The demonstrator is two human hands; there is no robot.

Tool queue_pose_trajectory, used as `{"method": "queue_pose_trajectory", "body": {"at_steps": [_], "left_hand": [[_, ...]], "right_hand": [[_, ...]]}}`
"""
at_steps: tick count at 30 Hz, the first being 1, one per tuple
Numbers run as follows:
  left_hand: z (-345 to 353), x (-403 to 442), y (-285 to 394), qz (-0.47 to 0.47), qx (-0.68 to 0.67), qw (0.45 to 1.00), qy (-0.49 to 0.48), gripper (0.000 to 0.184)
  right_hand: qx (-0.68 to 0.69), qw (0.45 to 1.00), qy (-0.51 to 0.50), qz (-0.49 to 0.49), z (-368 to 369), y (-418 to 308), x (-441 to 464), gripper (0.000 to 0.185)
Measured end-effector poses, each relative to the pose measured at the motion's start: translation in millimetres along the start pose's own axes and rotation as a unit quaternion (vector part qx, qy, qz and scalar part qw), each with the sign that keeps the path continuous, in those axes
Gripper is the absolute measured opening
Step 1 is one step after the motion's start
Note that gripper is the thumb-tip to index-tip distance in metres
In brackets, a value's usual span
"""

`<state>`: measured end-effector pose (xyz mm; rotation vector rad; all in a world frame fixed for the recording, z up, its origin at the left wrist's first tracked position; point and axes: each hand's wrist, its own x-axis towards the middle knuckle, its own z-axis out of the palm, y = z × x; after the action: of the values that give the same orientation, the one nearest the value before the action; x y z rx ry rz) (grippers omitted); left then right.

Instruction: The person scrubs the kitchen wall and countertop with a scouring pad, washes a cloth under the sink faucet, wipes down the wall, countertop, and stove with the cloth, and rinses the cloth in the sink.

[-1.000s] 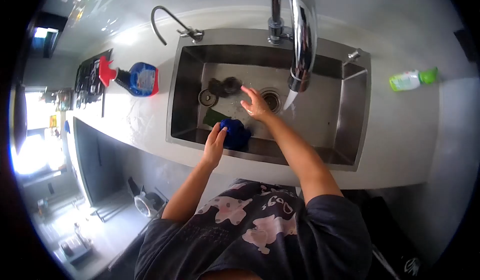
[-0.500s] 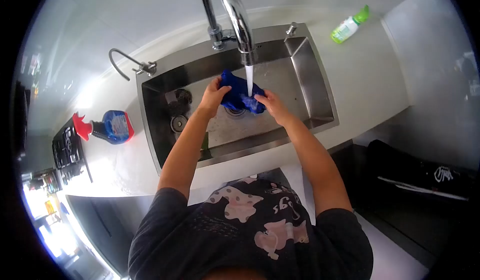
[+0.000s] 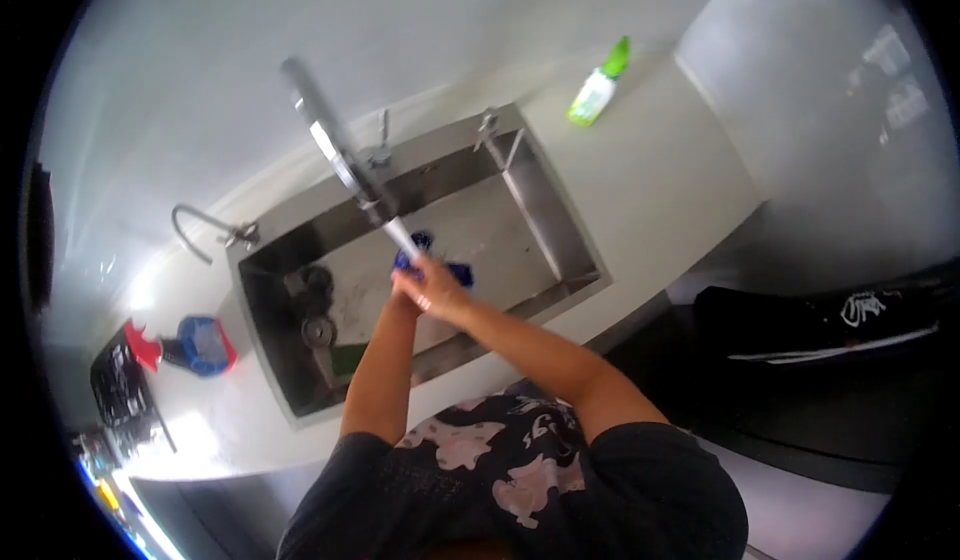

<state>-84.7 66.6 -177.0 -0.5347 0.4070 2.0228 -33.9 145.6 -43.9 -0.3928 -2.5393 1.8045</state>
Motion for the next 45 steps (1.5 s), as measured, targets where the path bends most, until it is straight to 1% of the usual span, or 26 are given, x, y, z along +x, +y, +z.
{"method": "queue_pose_trajectory", "body": {"at_steps": [2, 6, 7, 10, 12, 14, 15, 16, 18, 20, 21, 24, 25, 26, 29, 30, 31, 32, 33, 36, 38, 40, 41, 42, 44, 45], "left_hand": [[6.7, -1.3, 0.2, 0.02, 0.002, 1.0, 0.016, 0.055], [27.5, -4.0, -1.9, 0.06, 0.049, 0.991, 0.105, 0.053], [40.1, -8.5, -5.5, 0.071, 0.064, 0.987, 0.132, 0.053], [69.6, -16.4, -23.1, 0.092, 0.098, 0.974, 0.184, 0.052], [71.1, -10.2, -26.7, 0.079, 0.119, 0.98, 0.141, 0.049], [-26.9, 34.9, -12.5, 0.018, -0.036, 0.997, 0.07, 0.054], [-53.1, 41.8, -10.7, 0.019, -0.033, 0.997, 0.068, 0.054], [-75.6, 47.4, -8.9, 0.003, -0.186, 0.983, 0.009, 0.053], [-6.8, 18.1, -9.5, 0.073, 0.036, 0.993, 0.088, 0.049], [75.6, -26.8, -20.0, 0.12, 0.2, 0.956, 0.176, 0.046], [57.2, -16.7, -15.6, 0.117, 0.213, 0.956, 0.163, 0.041], [68.4, -33.4, -10.3, 0.203, 0.387, 0.894, 0.102, 0.043], [77.5, -50.9, -6.5, 0.113, 0.38, 0.9, 0.182, 0.037], [60.2, -50.2, -0.2, 0.124, 0.413, 0.883, 0.187, 0.033], [0.2, -34.8, 10.2, 0.15, 0.611, 0.762, 0.155, 0.036], [33.2, -54.9, 2.1, 0.188, 0.609, 0.756, 0.146, 0.033], [27.1, -54.0, 4.5, 0.192, 0.674, 0.69, 0.182, 0.03], [16.9, -48.4, 8.0, 0.192, 0.733, 0.616, 0.215, 0.028], [7.5, -44.6, 5.9, 0.202, 0.699, 0.648, 0.226, 0.024], [34.4, -57.1, 3.5, 0.279, 0.712, 0.602, 0.229, 0.025], [56.9, -70.8, 1.5, 0.28, 0.732, 0.579, 0.223, 0.025], [72.1, -78.7, -1.9, 0.337, 0.732, 0.569, 0.166, 0.026], [79.3, -77.8, -0.3, 0.281, 0.755, 0.57, 0.164, 0.026], [82.3, -77.1, -0.4, 0.283, 0.754, 0.569, 0.167, 0.026], [90.9, -74.5, 1.4, 0.357, 0.854, 0.374, 0.058, 0.027], [102.1, -77.6, 4.8, 0.328, 0.843, 0.423, 0.059, 0.027]], "right_hand": [[-0.041, 0.988, 0.064, -0.135, 10.3, 6.2, -9.5, 0.038], [-0.095, 0.985, 0.044, -0.14, 11.0, 7.1, -5.2, 0.035], [-0.166, 0.973, 0.049, -0.15, 6.9, 13.1, 4.3, 0.036], [-0.174, 0.977, 0.059, 0.104, -15.1, 19.0, 43.6, 0.036], [-0.224, 0.966, 0.077, 0.104, -12.3, 23.9, 43.0, 0.034], [-0.202, 0.975, 0.014, 0.094, -6.4, 24.3, 25.2, 0.036], [-0.183, 0.977, -0.034, 0.1, -5.8, 17.8, 18.5, 0.038], [-0.159, 0.983, -0.018, 0.092, -2.6, 12.1, 7.4, 0.041], [-0.156, 0.985, -0.007, 0.077, -1.7, 13.3, 10.1, 0.049], [-0.172, 0.978, 0.05, 0.109, -8.4, 26.2, 34.5, 0.046], [-0.174, 0.976, 0.061, 0.112, -13.1, 31.2, 44.9, 0.045], [-0.149, 0.984, 0.06, 0.082, -16.6, 43.7, 52.7, 0.049], [-0.096, 0.99, 0.08, 0.068, -15.2, 48.5, 51.0, 0.05], [-0.049, 0.993, 0.063, 0.092, -23.8, 32.4, 44.6, 0.05], [0.034, 0.993, 0.054, 0.096, -21.3, 27.6, 41.6, 0.047], [0.036, 0.994, 0.051, 0.087, -12.9, 42.3, 47.6, 0.047], [0.084, 0.989, 0.086, 0.091, 5.4, 73.3, 57.1, 0.035], [0.161, 0.98, 0.026, 0.11, -7.9, 51.3, 49.0, 0.029], [0.195, 0.974, 0.006, 0.114, -13.9, 41.5, 43.5, 0.028], [0.302, 0.943, -0.035, 0.133, -28.2, 48.5, 35.6, 0.03], [0.149, 0.979, 0.02, 0.134, -49.1, 55.6, 32.1, 0.037], [-0.11, 0.991, 0.031, 0.075, -58.4, 82.2, 31.5, 0.051], [-0.189, 0.981, 0.031, 0.017, -60.3, 84.0, 26.1, 0.062], [-0.189, 0.981, 0.029, 0.014, -59.5, 70.0, 19.2, 0.062], [-0.307, 0.945, -0.072, -0.082, -61.4, 23.2, 2.5, 0.063], [-0.299, 0.944, -0.043, -0.133, -51.7, 39.3, 9.9, 0.048]]}}
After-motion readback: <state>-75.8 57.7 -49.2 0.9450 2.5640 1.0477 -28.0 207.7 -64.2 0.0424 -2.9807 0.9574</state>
